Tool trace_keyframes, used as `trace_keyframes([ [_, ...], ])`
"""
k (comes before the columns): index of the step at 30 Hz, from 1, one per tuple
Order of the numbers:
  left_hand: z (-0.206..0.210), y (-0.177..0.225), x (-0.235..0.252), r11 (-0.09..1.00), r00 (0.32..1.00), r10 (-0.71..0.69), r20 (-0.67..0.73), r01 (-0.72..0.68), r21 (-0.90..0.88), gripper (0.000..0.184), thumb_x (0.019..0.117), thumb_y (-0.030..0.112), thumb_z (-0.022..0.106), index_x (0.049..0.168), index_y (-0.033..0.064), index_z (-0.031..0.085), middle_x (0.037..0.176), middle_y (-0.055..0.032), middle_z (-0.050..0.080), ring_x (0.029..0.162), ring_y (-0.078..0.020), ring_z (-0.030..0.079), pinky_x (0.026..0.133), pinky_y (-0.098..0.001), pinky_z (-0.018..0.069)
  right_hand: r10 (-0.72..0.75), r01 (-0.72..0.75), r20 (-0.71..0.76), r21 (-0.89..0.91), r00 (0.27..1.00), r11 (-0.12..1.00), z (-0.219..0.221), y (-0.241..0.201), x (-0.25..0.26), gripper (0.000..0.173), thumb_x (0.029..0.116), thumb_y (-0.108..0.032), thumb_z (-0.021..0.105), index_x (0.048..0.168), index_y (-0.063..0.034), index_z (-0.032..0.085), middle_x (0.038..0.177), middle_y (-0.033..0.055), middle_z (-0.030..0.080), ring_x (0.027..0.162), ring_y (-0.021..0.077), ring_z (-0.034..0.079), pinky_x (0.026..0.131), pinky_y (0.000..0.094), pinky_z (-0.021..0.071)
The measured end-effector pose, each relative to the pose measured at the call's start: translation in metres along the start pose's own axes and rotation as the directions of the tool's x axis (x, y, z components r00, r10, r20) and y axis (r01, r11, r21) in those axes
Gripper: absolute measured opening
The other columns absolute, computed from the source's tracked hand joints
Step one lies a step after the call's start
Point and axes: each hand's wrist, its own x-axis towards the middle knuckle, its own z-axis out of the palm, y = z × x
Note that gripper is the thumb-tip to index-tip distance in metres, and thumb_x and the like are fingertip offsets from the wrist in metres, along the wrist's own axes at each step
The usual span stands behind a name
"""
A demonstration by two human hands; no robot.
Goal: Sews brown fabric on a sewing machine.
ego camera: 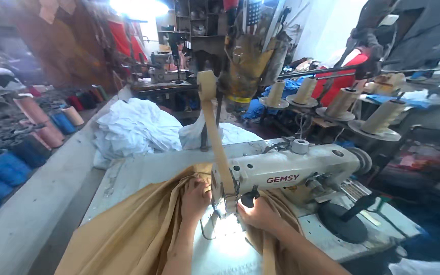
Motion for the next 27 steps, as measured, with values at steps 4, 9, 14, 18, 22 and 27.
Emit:
trace_keyframes([
  [4,0.002,0.001,0.014,0.995,0.997,0.018,-0.081,-0.026,-0.101,0.021,0.0951,0.029,0.066,0.107,0.0170,0.079,0.130,-0.0084,0.066,0.129,-0.0309,0.056,0.110,-0.0538,0.0427,0.105,-0.086,-0.051,0.282,0.993,0.955,0.012,-0.008,-0.001,0.058,0.0862,-0.032,0.075,0.129,0.0054,0.061,0.118,0.0180,0.069,0.113,0.0186,0.066,0.103,0.0342,0.0516],
  [9,-0.013,0.015,0.018,0.945,0.997,0.050,-0.063,-0.068,-0.319,0.020,0.0898,0.013,0.068,0.102,0.0011,0.077,0.123,-0.0174,0.068,0.120,-0.0346,0.060,0.104,-0.0539,0.0465,0.211,-0.286,0.263,0.292,0.942,0.913,0.026,-0.021,0.013,0.046,0.1032,-0.025,0.059,0.139,0.0030,0.054,0.137,0.0169,0.059,0.127,0.0156,0.056,0.109,0.0255,0.0427],
  [14,-0.002,0.006,0.017,0.933,0.985,0.121,-0.120,-0.154,-0.326,0.031,0.0922,0.018,0.061,0.112,-0.0036,0.072,0.123,-0.0218,0.068,0.124,-0.0335,0.060,0.110,-0.0505,0.0431,0.060,-0.062,0.018,0.204,0.998,0.977,0.048,0.016,0.022,0.074,0.0839,-0.059,0.070,0.132,-0.0037,0.064,0.131,0.0158,0.067,0.128,0.0233,0.059,0.113,0.0431,0.0435],
  [18,-0.012,0.016,0.003,0.923,0.989,0.040,-0.144,-0.092,-0.374,0.027,0.0917,0.011,0.065,0.113,-0.0037,0.072,0.115,-0.0179,0.072,0.114,-0.0263,0.065,0.105,-0.0464,0.0483,0.146,-0.124,-0.085,0.226,0.986,0.966,0.039,0.001,0.007,0.068,0.0853,-0.056,0.071,0.130,-0.0053,0.065,0.125,0.0131,0.069,0.121,0.0221,0.064,0.106,0.0435,0.0503],
  [22,-0.020,0.002,-0.033,0.918,0.990,-0.056,-0.130,0.000,-0.396,0.024,0.0988,0.023,0.063,0.107,0.0032,0.073,0.089,-0.0073,0.073,0.083,-0.0153,0.069,0.081,-0.0411,0.0578,0.247,-0.216,0.191,-0.170,0.950,0.961,-0.012,-0.030,-0.055,0.045,0.0991,-0.037,0.058,0.123,-0.0005,0.068,0.120,0.0245,0.069,0.111,0.0430,0.067,0.093,0.0636,0.0507],
  [27,-0.046,0.007,-0.157,0.931,0.999,-0.025,-0.048,0.006,-0.365,0.028,0.1010,0.026,0.063,0.102,0.0006,0.074,0.082,-0.0078,0.072,0.074,-0.0156,0.069,0.073,-0.0386,0.0590,0.031,-0.054,0.273,0.075,0.961,0.996,-0.011,-0.031,-0.112,0.036,0.1000,-0.030,0.060,0.133,-0.0165,0.066,0.104,0.0152,0.075,0.099,0.0364,0.072,0.086,0.0626,0.0553],
])
